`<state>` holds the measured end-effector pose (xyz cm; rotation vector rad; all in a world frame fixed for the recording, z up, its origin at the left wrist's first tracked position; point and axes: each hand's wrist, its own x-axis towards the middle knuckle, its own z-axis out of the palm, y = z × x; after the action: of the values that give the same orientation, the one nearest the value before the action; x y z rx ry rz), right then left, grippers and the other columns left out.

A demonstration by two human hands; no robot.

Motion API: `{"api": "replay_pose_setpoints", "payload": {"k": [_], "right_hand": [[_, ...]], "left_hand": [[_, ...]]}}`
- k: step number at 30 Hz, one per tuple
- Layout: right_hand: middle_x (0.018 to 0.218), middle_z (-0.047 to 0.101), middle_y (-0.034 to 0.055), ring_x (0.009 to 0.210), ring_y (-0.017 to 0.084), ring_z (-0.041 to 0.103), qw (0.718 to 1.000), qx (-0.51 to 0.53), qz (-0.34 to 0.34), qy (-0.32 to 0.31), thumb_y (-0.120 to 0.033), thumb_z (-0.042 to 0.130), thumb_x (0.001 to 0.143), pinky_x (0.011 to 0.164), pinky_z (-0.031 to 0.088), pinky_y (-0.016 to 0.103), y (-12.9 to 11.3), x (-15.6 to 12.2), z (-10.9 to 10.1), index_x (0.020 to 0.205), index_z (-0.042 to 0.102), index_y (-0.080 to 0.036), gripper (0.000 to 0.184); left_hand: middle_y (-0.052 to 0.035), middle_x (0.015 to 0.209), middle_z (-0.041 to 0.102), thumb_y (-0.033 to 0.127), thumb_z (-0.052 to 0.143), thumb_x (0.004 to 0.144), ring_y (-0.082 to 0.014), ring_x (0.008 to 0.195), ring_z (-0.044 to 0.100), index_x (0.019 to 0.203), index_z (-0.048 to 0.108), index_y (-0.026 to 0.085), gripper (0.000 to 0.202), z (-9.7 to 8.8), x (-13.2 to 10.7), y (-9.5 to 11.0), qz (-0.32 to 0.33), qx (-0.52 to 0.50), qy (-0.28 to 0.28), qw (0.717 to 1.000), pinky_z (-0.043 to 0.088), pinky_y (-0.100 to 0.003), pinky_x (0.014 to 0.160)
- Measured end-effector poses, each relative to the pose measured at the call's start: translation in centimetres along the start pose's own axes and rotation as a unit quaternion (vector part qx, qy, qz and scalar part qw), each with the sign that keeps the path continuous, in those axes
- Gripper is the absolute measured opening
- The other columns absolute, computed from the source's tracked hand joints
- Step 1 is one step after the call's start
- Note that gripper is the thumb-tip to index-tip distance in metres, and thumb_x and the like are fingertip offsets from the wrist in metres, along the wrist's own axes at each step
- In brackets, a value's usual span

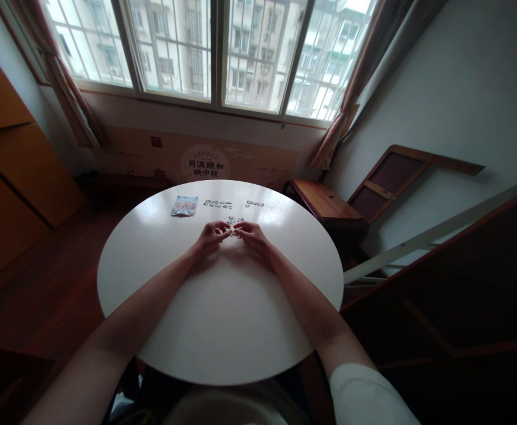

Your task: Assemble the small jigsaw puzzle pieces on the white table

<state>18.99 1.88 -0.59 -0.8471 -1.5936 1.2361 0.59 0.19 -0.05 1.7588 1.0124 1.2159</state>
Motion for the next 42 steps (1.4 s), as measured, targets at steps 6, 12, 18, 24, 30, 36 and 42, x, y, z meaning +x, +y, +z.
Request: {"api": "replay_pose_setpoints", "payload": {"k": [6, 12, 18, 24, 30, 36, 42], "right_hand": [[0.073, 0.068, 0.0044, 0.065, 0.014, 0.060, 1.000, 0.005, -0.001, 0.002, -0.040, 0.075, 0.064, 0.062, 0.046, 0.026, -0.1, 0.0, 0.1, 0.088, 0.068, -0.015, 0.035], [0.071, 0.068, 0.0038, 0.064, 0.013, 0.060, 1.000, 0.004, -0.001, -0.001, -0.039, 0.075, 0.063, 0.062, 0.046, 0.026, -0.1, 0.0, 0.0, 0.088, 0.069, -0.015, 0.035], [0.070, 0.068, 0.0037, 0.062, 0.013, 0.059, 1.000, 0.004, 0.001, 0.006, -0.041, 0.076, 0.062, 0.061, 0.046, 0.026, -0.1, 0.0, 0.1, 0.086, 0.069, -0.015, 0.036], [0.070, 0.068, 0.0038, 0.063, 0.013, 0.060, 1.000, 0.003, 0.003, 0.010, -0.041, 0.076, 0.060, 0.060, 0.046, 0.026, 0.2, 0.2, 0.0, 0.085, 0.069, -0.015, 0.036], [0.071, 0.069, 0.0042, 0.063, 0.014, 0.061, 1.000, 0.004, 0.006, 0.013, -0.039, 0.076, 0.060, 0.060, 0.047, 0.026, 0.2, 0.2, 0.1, 0.085, 0.069, -0.015, 0.035], [0.070, 0.069, 0.0045, 0.063, 0.014, 0.061, 1.000, 0.002, 0.003, 0.012, -0.039, 0.075, 0.062, 0.059, 0.046, 0.026, 0.0, 0.1, 0.4, 0.087, 0.068, -0.015, 0.036], [0.070, 0.069, 0.0045, 0.063, 0.015, 0.062, 1.000, -0.001, 0.000, 0.014, -0.040, 0.076, 0.061, 0.058, 0.046, 0.026, -0.1, 0.2, 0.6, 0.086, 0.068, -0.014, 0.037]], "left_hand": [[-0.0013, 0.064, 0.059, 0.042, 0.068, 0.070, -0.0082, 0.048, 0.050, 0.085, 0.066, 0.012, 0.034, 0.0, 0.0, -0.2, 0.003, -0.001, -0.001, 1.000, 0.043, -0.019, 0.041], [-0.0017, 0.065, 0.058, 0.042, 0.067, 0.071, -0.0079, 0.049, 0.050, 0.086, 0.067, 0.011, 0.033, 0.0, 0.2, -0.7, 0.007, 0.002, -0.007, 1.000, 0.043, -0.019, 0.041], [-0.0040, 0.069, 0.060, 0.043, 0.066, 0.073, -0.0090, 0.051, 0.051, 0.088, 0.066, 0.011, 0.036, 0.0, 0.3, -1.3, 0.015, 0.004, -0.014, 1.000, 0.045, -0.019, 0.041], [-0.0029, 0.066, 0.059, 0.043, 0.067, 0.071, -0.0087, 0.049, 0.051, 0.088, 0.066, 0.011, 0.036, 0.0, 0.3, -0.8, 0.000, 0.003, -0.011, 1.000, 0.045, -0.019, 0.040], [-0.0022, 0.065, 0.059, 0.044, 0.067, 0.071, -0.0085, 0.047, 0.051, 0.088, 0.066, 0.011, 0.037, -0.1, 0.2, -0.5, -0.001, 0.008, -0.011, 1.000, 0.044, -0.019, 0.040], [-0.0051, 0.072, 0.063, 0.045, 0.067, 0.072, -0.0095, 0.051, 0.053, 0.089, 0.066, 0.012, 0.038, -0.2, 0.3, -1.1, 0.008, 0.002, -0.017, 1.000, 0.046, -0.020, 0.041], [-0.0055, 0.071, 0.063, 0.048, 0.068, 0.070, -0.0092, 0.049, 0.053, 0.088, 0.066, 0.011, 0.041, -0.3, 0.2, -0.6, -0.002, 0.001, -0.009, 1.000, 0.045, -0.020, 0.040]]}}
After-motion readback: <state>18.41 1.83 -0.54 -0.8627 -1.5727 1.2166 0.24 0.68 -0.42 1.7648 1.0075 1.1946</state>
